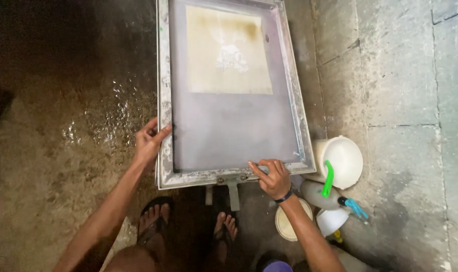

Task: Scrubbing screen printing frames with a brush and cleaning solution to remove ink or emulsion.

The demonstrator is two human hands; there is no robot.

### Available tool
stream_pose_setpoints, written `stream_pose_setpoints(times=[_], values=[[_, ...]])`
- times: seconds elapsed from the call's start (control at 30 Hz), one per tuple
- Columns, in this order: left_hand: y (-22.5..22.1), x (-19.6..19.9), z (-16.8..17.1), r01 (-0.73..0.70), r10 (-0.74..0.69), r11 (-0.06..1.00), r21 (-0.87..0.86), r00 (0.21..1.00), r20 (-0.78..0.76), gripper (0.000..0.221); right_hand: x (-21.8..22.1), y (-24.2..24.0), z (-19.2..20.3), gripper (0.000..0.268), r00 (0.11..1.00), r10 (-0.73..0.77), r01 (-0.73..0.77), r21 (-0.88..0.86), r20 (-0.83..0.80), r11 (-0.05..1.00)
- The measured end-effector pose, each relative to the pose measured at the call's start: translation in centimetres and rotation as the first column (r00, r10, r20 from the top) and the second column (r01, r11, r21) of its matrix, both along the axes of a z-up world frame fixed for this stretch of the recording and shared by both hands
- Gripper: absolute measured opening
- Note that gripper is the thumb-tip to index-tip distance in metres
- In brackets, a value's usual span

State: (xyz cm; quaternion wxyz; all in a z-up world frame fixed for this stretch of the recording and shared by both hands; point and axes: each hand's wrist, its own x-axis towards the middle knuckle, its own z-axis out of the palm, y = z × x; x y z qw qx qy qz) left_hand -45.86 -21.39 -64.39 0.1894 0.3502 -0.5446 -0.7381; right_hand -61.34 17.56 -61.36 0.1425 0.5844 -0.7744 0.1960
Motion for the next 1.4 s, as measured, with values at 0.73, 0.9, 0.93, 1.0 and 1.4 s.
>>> stream_pose_setpoints(times=[0.73, 0.9, 0.93, 1.0, 1.4], values=[[0.6, 1.5, -9.1, 0.349, -0.063, 0.741, -0.574, 0.887, 0.457, 0.076, 5.0, 1.7, -13.7, 0.054, 0.953, -0.089, 0.028, 0.207, 0.289, 0.978], [2.0, 1.5, -8.5, 0.297, 0.028, 0.714, -0.634, 0.893, 0.450, 0.059, 5.2, 2.1, -14.6, 0.062, 0.945, -0.161, 0.090, 0.246, 0.283, 0.965], [2.0, 1.4, -9.0, 0.292, 0.063, 0.705, -0.647, 0.882, 0.466, 0.053, 5.1, 2.1, -14.7, 0.060, 0.939, -0.167, 0.098, 0.232, 0.299, 0.968], [2.2, 1.7, -7.6, 0.293, 0.068, 0.710, -0.640, 0.876, 0.477, 0.052, 5.2, 1.9, -14.9, 0.063, 0.937, -0.183, 0.114, 0.233, 0.298, 0.966], [1.6, 1.7, -7.6, 0.238, 0.128, 0.711, -0.662, 0.882, 0.454, 0.055, 5.1, 1.0, -16.3, 0.058, 0.855, -0.236, 0.142, 0.230, 0.461, 0.963]])
